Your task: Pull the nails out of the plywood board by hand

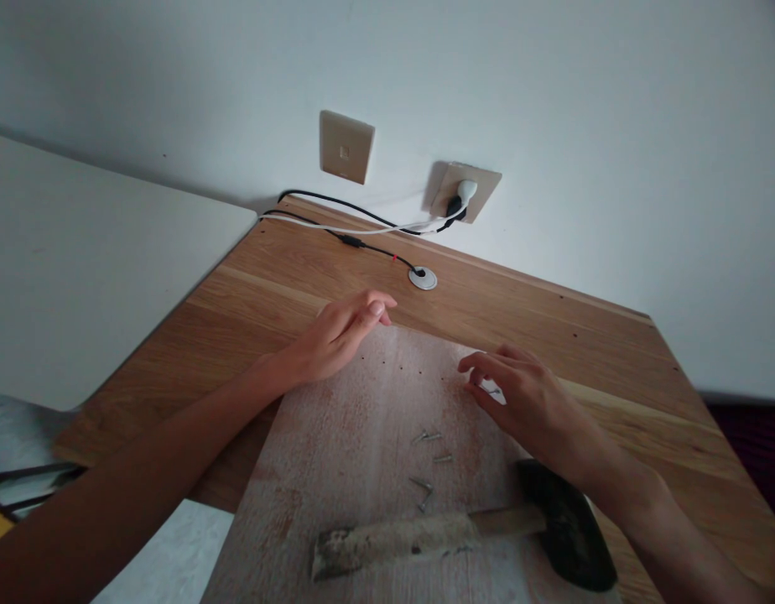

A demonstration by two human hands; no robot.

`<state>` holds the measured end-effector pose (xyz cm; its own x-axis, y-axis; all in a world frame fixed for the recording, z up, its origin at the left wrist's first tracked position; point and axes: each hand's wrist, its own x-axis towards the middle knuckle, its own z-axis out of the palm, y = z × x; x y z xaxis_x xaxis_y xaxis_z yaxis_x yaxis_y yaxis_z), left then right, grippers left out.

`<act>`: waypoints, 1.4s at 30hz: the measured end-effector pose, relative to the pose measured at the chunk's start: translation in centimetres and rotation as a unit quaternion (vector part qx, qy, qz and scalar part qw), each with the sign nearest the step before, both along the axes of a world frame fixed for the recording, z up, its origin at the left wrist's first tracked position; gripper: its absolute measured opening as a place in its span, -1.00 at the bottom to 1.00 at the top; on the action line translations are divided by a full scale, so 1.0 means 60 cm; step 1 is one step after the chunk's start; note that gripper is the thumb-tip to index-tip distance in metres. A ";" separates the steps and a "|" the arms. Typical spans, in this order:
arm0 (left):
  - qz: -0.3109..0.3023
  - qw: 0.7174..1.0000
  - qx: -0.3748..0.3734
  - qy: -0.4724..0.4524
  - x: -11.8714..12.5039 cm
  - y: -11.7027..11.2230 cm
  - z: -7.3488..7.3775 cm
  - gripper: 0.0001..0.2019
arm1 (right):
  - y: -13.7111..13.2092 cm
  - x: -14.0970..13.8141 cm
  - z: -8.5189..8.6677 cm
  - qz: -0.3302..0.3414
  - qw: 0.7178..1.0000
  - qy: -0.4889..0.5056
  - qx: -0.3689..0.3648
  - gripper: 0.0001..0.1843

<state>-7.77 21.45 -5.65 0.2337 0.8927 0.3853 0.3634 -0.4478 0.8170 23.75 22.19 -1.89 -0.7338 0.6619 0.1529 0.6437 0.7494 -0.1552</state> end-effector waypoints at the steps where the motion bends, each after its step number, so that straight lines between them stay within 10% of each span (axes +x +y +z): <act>1: 0.000 1.000 -0.001 0.002 0.000 0.000 0.000 -0.42 | 0.000 0.000 0.000 0.001 1.000 -0.001 -0.001 -0.78; 18: 0.001 1.000 -0.005 0.011 0.000 0.001 -0.001 -0.38 | -0.006 0.005 0.030 -0.010 0.996 0.071 -0.060 -0.82; 25: 0.009 1.000 -0.007 0.007 0.001 0.000 -0.004 -0.39 | -0.068 -0.026 0.034 0.049 0.954 0.088 -0.281 -0.64; 42: -0.002 1.000 -0.002 0.012 -0.001 0.001 -0.004 -0.39 | 0.001 0.064 0.010 -0.101 0.990 0.060 -0.073 -0.84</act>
